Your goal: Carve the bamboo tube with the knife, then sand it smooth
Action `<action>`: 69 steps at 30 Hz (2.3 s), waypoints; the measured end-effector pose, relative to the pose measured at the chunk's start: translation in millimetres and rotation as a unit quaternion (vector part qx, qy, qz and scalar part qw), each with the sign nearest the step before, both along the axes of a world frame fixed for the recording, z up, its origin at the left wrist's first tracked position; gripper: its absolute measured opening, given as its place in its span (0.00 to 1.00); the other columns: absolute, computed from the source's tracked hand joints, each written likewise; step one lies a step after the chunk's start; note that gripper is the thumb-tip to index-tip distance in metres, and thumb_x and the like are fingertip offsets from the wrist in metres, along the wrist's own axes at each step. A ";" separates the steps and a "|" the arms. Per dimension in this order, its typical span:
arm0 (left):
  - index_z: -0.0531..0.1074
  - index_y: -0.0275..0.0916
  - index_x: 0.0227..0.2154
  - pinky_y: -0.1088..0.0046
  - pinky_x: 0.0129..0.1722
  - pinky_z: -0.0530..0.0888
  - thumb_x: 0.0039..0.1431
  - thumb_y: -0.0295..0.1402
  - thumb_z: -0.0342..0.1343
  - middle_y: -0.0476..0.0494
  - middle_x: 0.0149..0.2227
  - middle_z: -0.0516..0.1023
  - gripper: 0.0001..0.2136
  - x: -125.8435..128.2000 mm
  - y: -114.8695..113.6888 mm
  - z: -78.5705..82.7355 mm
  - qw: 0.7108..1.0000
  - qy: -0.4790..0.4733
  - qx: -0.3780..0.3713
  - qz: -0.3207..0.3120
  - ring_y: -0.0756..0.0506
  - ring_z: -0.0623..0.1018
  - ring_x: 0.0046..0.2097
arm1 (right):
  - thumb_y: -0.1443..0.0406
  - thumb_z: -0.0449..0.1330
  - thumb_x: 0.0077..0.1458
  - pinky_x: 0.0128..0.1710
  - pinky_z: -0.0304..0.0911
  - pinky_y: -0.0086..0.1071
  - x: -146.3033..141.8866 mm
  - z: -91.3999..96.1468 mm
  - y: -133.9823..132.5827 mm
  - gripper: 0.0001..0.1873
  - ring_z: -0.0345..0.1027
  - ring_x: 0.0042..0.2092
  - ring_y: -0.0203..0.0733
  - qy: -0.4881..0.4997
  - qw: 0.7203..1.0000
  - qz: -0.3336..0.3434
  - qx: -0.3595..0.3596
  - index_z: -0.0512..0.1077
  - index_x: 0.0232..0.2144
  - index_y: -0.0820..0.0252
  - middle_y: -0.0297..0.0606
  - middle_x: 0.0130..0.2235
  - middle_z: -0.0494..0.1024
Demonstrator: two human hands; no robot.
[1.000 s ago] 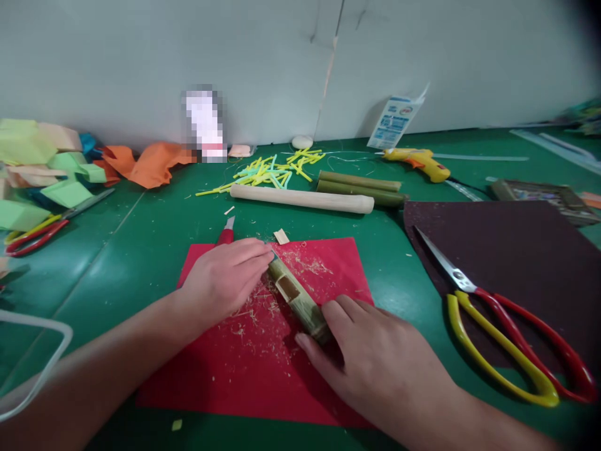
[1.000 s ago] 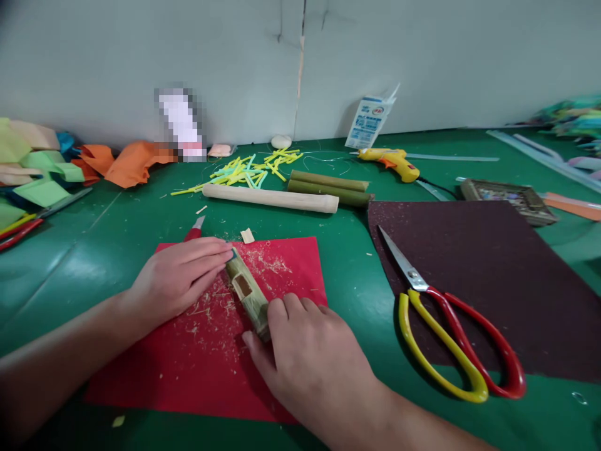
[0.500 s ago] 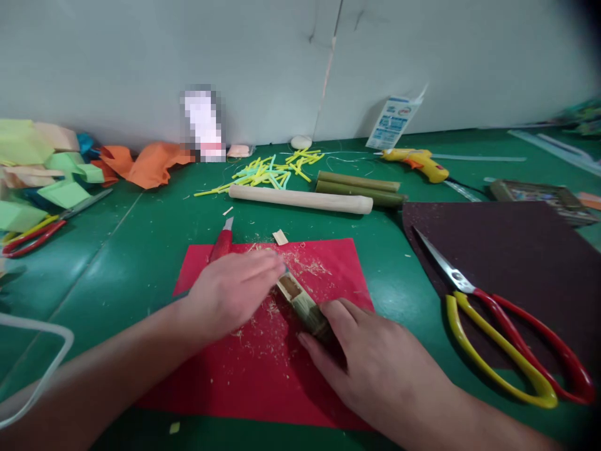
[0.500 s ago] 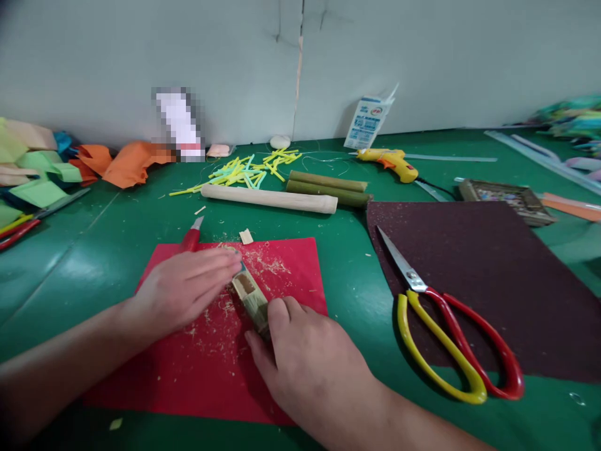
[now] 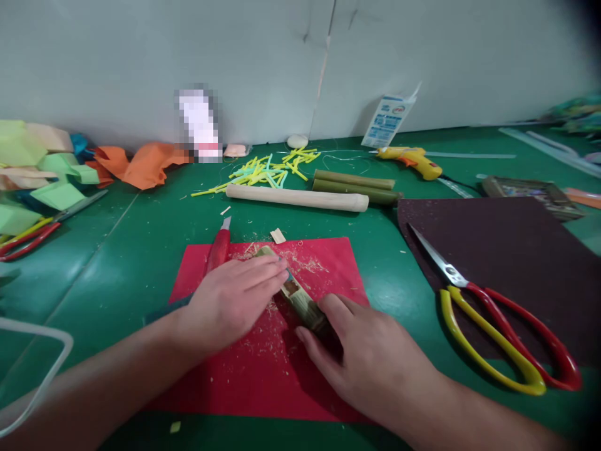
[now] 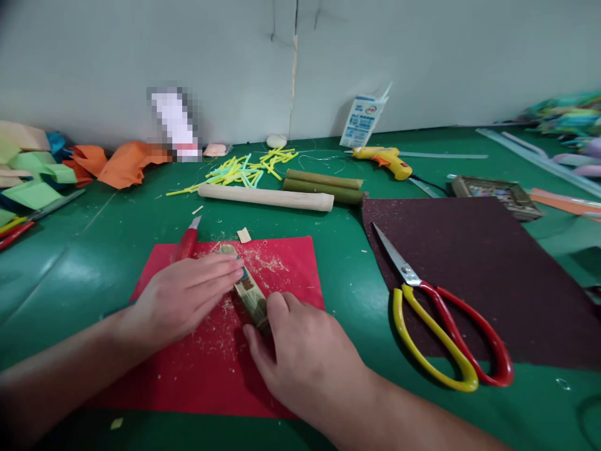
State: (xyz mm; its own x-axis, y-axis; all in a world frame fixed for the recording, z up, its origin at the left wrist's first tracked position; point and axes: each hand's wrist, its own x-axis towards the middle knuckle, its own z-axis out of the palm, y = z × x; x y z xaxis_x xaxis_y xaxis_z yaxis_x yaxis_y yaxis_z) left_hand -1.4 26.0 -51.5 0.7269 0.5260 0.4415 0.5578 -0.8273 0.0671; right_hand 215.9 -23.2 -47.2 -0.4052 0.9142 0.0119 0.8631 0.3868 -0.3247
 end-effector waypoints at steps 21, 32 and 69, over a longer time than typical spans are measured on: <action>0.70 0.28 0.46 0.66 0.55 0.68 0.60 0.23 0.46 0.36 0.49 0.73 0.13 -0.6 1.7 1.2 1.000 0.006 0.001 0.003 0.45 0.70 0.54 | 0.56 0.52 0.54 0.22 0.53 0.31 3.0 1.7 1.6 0.11 0.65 0.23 0.39 0.027 0.999 -0.011 -0.031 0.63 0.27 0.57 0.34 0.25 0.72; 0.69 0.31 0.47 0.67 0.55 0.70 0.61 0.23 0.46 0.38 0.49 0.73 0.13 2.0 -1.9 4.6 1.000 -0.015 -0.017 0.015 0.46 0.71 0.53 | 0.56 0.53 0.52 0.22 0.55 0.32 1.2 1.1 3.1 0.10 0.67 0.24 0.41 0.028 0.998 -0.032 -0.037 0.64 0.27 0.56 0.33 0.24 0.73; 0.69 0.28 0.47 0.65 0.56 0.68 0.61 0.22 0.44 0.36 0.50 0.73 0.14 -0.2 -1.6 2.4 1.000 0.018 -0.015 -0.004 0.45 0.69 0.55 | 0.56 0.51 0.54 0.19 0.45 0.30 3.7 0.1 2.4 0.11 0.65 0.20 0.40 -0.005 1.000 -0.031 0.002 0.61 0.26 0.56 0.32 0.20 0.70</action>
